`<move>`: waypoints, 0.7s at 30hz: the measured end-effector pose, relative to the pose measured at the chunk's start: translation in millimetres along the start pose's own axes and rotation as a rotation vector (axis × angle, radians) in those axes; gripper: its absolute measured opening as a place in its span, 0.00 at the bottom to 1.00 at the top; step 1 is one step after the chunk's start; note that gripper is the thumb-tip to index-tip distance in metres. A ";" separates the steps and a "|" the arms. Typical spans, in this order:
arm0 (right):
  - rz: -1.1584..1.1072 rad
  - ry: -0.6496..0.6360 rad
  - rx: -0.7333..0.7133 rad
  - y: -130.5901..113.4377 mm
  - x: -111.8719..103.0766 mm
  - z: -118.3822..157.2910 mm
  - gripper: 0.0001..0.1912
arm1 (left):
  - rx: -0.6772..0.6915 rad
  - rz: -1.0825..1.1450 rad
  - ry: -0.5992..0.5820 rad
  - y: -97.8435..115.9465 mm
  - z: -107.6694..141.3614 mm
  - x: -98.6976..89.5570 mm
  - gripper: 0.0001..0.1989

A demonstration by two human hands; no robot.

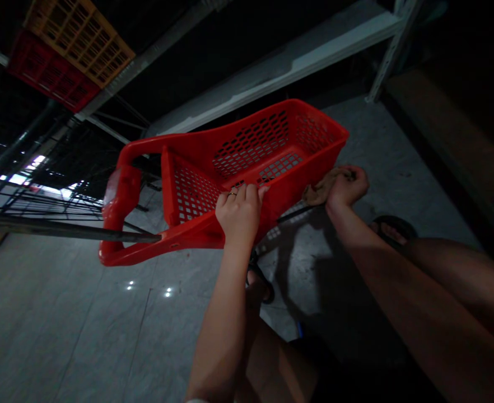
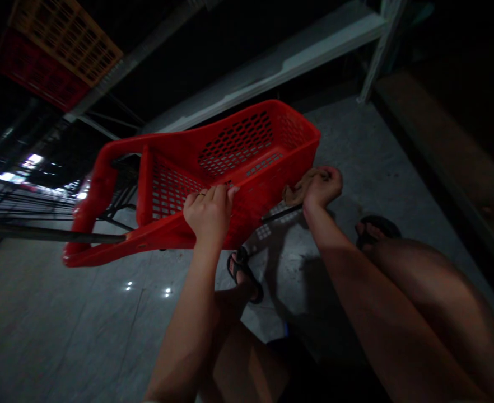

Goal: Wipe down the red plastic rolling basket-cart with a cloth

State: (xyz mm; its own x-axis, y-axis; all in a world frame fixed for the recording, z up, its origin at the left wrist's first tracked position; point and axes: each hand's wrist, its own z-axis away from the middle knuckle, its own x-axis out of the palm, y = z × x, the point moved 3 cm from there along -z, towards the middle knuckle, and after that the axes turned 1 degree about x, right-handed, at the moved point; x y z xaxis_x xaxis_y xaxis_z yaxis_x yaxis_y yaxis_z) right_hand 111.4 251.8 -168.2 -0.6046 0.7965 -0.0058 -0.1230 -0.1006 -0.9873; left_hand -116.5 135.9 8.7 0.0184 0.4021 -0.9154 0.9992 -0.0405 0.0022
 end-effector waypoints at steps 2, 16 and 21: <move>0.001 -0.004 -0.012 4.9 0.3 6.5 0.17 | 0.032 -0.031 0.003 1.0 1.0 1.2 0.21; 0.087 -0.326 -0.147 28.9 -7.3 119.2 0.18 | 0.018 -0.056 0.206 -32.0 39.9 -59.0 0.13; 0.122 -0.898 -0.178 44.1 -31.9 201.5 0.11 | -0.054 -0.118 0.125 -39.5 37.2 -52.2 0.12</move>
State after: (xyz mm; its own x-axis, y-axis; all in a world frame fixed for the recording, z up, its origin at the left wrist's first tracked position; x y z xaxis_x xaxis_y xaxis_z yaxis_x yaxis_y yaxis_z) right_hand -33.3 101.8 -179.6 -0.9981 0.0180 -0.0597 0.0597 -0.0011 -0.9982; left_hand -158.2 82.5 41.4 -0.0986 0.5114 -0.8536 0.9950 0.0618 -0.0779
